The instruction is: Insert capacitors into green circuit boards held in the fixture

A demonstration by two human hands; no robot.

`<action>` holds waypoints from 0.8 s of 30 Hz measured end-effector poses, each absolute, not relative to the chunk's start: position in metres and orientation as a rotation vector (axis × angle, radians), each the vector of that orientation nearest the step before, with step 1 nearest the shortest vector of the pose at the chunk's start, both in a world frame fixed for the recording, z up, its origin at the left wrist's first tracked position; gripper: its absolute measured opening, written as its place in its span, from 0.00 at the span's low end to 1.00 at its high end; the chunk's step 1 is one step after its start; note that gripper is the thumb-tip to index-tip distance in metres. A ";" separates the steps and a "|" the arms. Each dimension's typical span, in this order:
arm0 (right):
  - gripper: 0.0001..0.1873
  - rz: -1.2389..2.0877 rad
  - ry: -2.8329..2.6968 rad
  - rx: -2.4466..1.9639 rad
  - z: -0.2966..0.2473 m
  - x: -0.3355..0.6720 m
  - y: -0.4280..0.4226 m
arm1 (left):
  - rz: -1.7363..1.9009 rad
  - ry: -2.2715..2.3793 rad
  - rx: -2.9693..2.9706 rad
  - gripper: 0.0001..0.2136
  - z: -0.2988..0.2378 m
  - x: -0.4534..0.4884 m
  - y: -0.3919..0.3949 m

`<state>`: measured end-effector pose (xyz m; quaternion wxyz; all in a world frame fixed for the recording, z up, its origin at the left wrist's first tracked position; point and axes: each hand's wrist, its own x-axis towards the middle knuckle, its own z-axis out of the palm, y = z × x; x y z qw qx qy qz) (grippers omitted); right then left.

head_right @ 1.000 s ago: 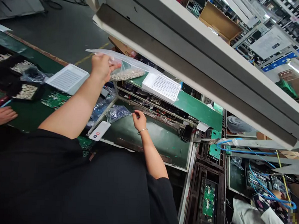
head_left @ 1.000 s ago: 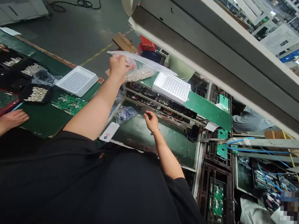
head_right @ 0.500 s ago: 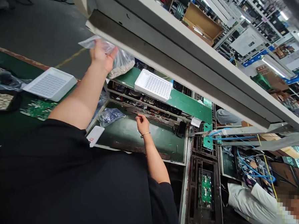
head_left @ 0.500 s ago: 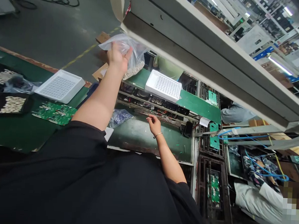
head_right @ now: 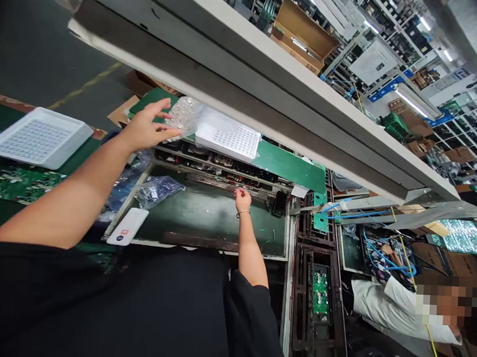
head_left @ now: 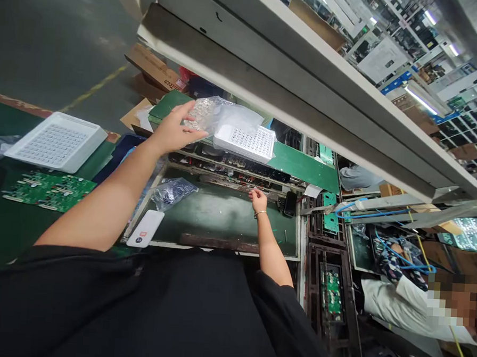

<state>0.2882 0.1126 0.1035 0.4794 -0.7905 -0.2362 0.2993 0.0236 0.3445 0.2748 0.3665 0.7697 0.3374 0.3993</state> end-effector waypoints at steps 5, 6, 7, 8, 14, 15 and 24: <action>0.14 0.573 -0.463 -2.021 0.111 0.342 0.116 | 1.050 0.996 1.958 0.38 0.262 -0.022 0.289; 0.15 0.532 -0.452 -2.035 0.115 0.352 0.118 | 1.040 1.047 1.937 0.36 0.257 -0.032 0.278; 0.16 0.493 -0.446 -2.047 0.120 0.361 0.120 | 1.017 1.102 1.913 0.34 0.252 -0.043 0.266; 0.16 0.458 -0.448 -2.054 0.125 0.368 0.122 | 0.984 1.159 1.887 0.32 0.246 -0.054 0.256; 0.20 0.377 -0.608 -2.024 0.156 0.364 0.145 | 0.823 1.488 1.692 0.26 0.211 -0.097 0.206; 0.22 0.361 -0.646 -2.041 0.159 0.359 0.149 | 0.811 1.507 1.665 0.25 0.208 -0.098 0.200; 0.18 0.078 -0.551 -2.538 0.146 0.402 0.142 | 0.757 1.442 1.574 0.20 0.198 -0.086 0.151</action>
